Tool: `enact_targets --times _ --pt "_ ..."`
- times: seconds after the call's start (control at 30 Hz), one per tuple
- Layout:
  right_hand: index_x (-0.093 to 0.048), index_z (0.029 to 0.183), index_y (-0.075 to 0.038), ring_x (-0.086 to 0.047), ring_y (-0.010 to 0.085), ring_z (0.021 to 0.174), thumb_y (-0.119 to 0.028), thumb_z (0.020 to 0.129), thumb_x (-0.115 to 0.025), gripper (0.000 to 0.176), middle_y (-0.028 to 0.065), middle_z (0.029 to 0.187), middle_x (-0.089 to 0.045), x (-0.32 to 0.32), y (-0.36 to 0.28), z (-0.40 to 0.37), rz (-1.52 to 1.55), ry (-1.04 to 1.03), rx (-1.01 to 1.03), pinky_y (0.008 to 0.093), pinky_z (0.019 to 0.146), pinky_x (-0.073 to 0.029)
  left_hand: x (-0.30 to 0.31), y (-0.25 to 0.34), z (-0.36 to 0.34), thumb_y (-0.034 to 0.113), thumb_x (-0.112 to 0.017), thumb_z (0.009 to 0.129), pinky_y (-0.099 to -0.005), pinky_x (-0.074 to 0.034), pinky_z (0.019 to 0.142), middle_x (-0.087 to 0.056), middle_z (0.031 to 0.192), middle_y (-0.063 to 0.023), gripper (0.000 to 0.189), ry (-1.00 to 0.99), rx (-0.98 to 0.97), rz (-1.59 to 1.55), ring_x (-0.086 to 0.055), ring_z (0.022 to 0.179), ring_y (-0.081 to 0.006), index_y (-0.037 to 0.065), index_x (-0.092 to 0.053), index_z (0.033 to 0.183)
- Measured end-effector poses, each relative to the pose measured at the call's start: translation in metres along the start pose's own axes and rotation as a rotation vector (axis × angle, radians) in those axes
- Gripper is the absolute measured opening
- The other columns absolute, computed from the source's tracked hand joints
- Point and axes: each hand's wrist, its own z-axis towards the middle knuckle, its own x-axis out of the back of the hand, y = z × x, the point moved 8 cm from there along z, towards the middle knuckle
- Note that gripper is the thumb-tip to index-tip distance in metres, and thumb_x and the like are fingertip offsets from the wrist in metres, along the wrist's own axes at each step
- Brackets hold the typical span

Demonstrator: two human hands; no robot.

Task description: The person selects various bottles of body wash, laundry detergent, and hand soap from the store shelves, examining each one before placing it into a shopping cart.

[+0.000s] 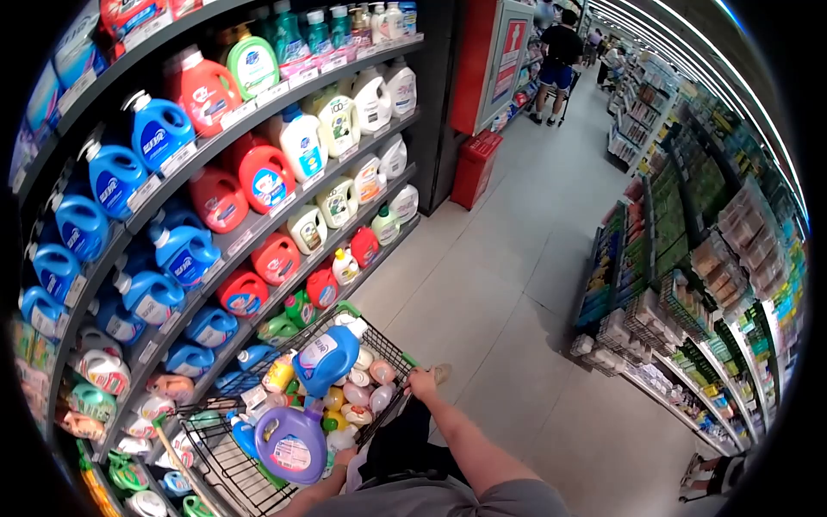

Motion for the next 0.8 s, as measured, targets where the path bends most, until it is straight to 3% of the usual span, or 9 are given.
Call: enact_targets --times 0.27,0.33,0.47,0.53,0.73,0.8 --pt "-0.068 0.089 -0.032 -0.041 0.0147 0.115 -0.041 0.061 -0.068 0.028 -0.0084 0.106 -0.057 0.025 0.008 0.017 0.113 -0.030 0.098 0.0647 0.095 -0.018 0.026 0.024 0.017 0.040 -0.039 0.085 -0.0473 -0.046 0.070 -0.062 0.087 -0.0188 0.035 -0.016 0.053 0.001 -0.060 0.083 -0.0360 0.012 -0.055 0.097" --pt "-0.068 0.089 -0.032 -0.039 0.0145 0.117 -0.041 0.060 -0.069 0.030 -0.0085 0.108 -0.056 0.030 0.013 0.025 0.155 -0.183 0.044 0.0642 0.096 -0.018 0.035 0.030 0.026 0.041 -0.039 0.085 -0.0472 -0.046 0.070 -0.062 0.087 -0.0187 0.035 -0.017 0.074 -0.009 -0.060 0.082 -0.0359 0.013 -0.055 0.097" --pt "-0.069 0.086 -0.030 -0.039 0.0146 0.116 -0.040 0.059 -0.071 0.028 -0.0090 0.104 -0.057 0.050 0.019 0.037 0.134 -0.199 0.012 0.0612 0.097 -0.020 0.053 0.045 0.043 0.041 -0.039 0.085 -0.0471 -0.046 0.069 -0.062 0.085 -0.0184 0.035 -0.027 0.110 -0.007 -0.060 0.081 -0.0358 0.013 -0.055 0.097" --pt "-0.070 0.083 -0.030 -0.041 0.0151 0.114 -0.042 0.058 -0.071 0.027 -0.0085 0.101 -0.059 0.050 0.016 0.044 0.056 -0.324 0.057 0.0567 0.096 -0.023 0.057 0.047 0.045 0.042 -0.039 0.086 -0.0470 -0.047 0.069 -0.062 0.085 -0.0182 0.035 -0.035 0.130 -0.015 -0.061 0.081 -0.0357 0.013 -0.055 0.098" --pt "-0.070 0.081 -0.028 -0.043 0.0163 0.110 -0.042 0.058 -0.071 0.028 -0.0065 0.094 -0.061 0.057 0.023 0.060 0.115 -0.348 0.189 0.0502 0.084 -0.035 0.061 0.054 0.040 0.042 -0.038 0.086 -0.0469 -0.047 0.068 -0.063 0.083 -0.0177 0.036 -0.046 0.160 -0.024 -0.061 0.079 -0.0355 0.013 -0.056 0.098" --pt "-0.070 0.079 -0.024 -0.048 0.0197 0.105 -0.040 0.062 -0.069 0.024 -0.0028 0.088 -0.063 0.059 0.028 0.067 0.162 -0.331 0.213 0.0488 0.080 -0.038 0.059 0.052 0.036 0.043 -0.038 0.086 -0.0468 -0.047 0.068 -0.063 0.083 -0.0176 0.036 -0.051 0.153 -0.021 -0.061 0.079 -0.0355 0.013 -0.056 0.098"
